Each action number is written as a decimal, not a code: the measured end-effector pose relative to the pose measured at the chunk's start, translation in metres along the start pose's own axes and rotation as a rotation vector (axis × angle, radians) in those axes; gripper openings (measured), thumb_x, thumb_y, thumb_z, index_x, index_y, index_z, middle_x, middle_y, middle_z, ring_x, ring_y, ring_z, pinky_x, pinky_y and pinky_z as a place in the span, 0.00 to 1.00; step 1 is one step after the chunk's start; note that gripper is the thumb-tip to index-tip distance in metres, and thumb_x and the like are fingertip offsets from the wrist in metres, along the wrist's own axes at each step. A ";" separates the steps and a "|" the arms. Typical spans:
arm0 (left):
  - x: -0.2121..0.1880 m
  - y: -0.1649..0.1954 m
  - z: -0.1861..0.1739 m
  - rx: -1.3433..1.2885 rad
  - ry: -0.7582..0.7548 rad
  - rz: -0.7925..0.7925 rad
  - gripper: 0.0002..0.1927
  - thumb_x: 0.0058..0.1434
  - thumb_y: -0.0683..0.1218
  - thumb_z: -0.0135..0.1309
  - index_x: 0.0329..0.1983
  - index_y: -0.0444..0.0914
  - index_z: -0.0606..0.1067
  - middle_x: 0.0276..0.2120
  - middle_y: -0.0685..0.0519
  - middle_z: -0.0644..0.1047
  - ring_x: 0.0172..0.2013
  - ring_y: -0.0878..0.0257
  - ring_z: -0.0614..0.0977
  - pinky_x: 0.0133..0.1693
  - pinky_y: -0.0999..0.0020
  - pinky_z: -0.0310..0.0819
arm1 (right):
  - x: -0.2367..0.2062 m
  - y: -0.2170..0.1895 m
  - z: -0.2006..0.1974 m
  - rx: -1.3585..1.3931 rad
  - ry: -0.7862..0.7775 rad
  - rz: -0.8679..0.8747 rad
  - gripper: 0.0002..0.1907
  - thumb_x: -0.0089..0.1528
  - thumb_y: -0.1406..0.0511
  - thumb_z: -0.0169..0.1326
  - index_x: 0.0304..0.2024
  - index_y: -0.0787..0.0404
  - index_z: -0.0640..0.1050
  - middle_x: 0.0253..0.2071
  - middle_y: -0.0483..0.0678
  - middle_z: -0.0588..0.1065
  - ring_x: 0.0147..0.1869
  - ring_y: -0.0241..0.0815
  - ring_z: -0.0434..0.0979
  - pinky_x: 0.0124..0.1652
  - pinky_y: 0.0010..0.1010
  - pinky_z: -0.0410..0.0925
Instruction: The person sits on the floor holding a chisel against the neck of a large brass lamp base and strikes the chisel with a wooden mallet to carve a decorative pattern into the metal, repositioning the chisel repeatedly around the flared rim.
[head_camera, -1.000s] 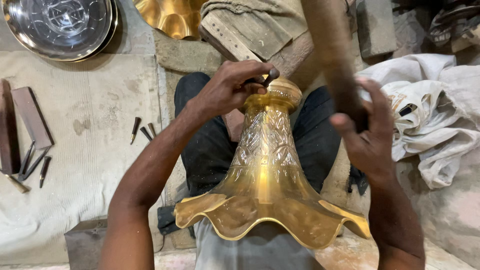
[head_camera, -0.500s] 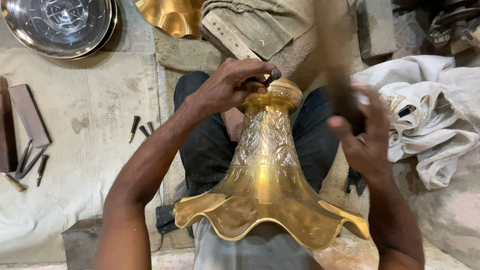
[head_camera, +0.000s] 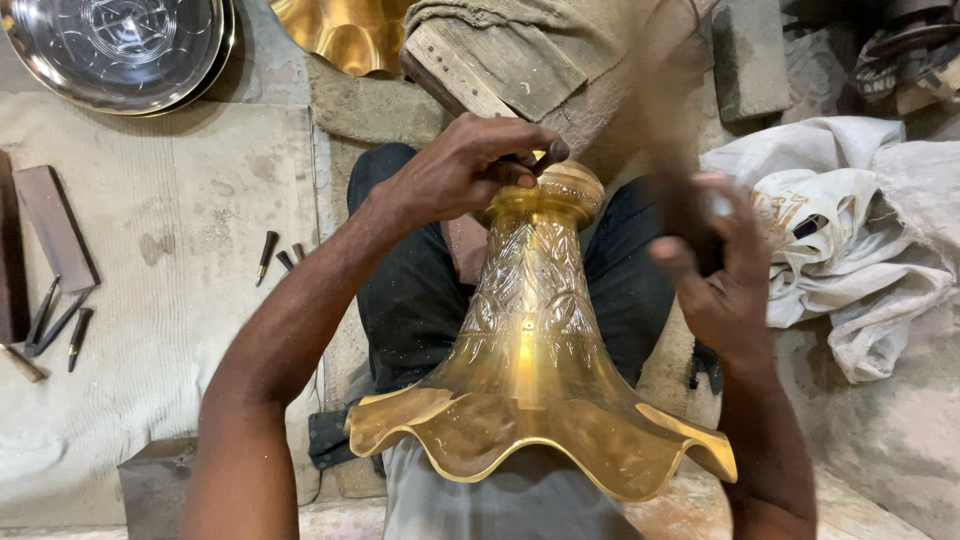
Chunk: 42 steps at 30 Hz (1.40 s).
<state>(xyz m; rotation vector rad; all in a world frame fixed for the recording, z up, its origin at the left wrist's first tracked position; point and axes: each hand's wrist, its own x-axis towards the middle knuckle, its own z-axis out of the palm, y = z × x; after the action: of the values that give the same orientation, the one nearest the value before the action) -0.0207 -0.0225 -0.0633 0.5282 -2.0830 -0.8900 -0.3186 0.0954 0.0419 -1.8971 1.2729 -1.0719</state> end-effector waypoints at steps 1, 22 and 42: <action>0.001 0.000 0.000 -0.003 -0.007 0.007 0.21 0.66 0.32 0.56 0.62 0.37 0.75 0.44 0.47 0.83 0.40 0.59 0.87 0.41 0.67 0.88 | -0.001 -0.002 0.001 -0.102 -0.011 -0.004 0.28 0.70 0.57 0.63 0.68 0.57 0.69 0.46 0.47 0.79 0.42 0.34 0.78 0.43 0.24 0.71; 0.019 0.018 -0.003 0.085 -0.018 -0.047 0.17 0.66 0.35 0.59 0.57 0.38 0.77 0.40 0.49 0.84 0.32 0.61 0.86 0.32 0.64 0.83 | -0.007 0.002 -0.002 -0.112 0.169 0.123 0.29 0.65 0.55 0.64 0.64 0.56 0.72 0.42 0.47 0.79 0.39 0.36 0.77 0.41 0.25 0.71; -0.035 0.021 0.034 -0.140 0.435 -0.165 0.21 0.68 0.29 0.54 0.63 0.35 0.71 0.41 0.49 0.82 0.43 0.61 0.87 0.46 0.67 0.88 | 0.051 -0.041 -0.030 -0.401 -0.244 -0.206 0.27 0.69 0.57 0.61 0.67 0.60 0.73 0.44 0.56 0.81 0.41 0.41 0.82 0.45 0.34 0.75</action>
<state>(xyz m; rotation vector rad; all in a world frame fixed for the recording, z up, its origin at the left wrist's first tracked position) -0.0286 0.0269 -0.0805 0.7528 -1.5906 -0.9130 -0.3160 0.0610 0.1049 -2.4183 1.2380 -0.6846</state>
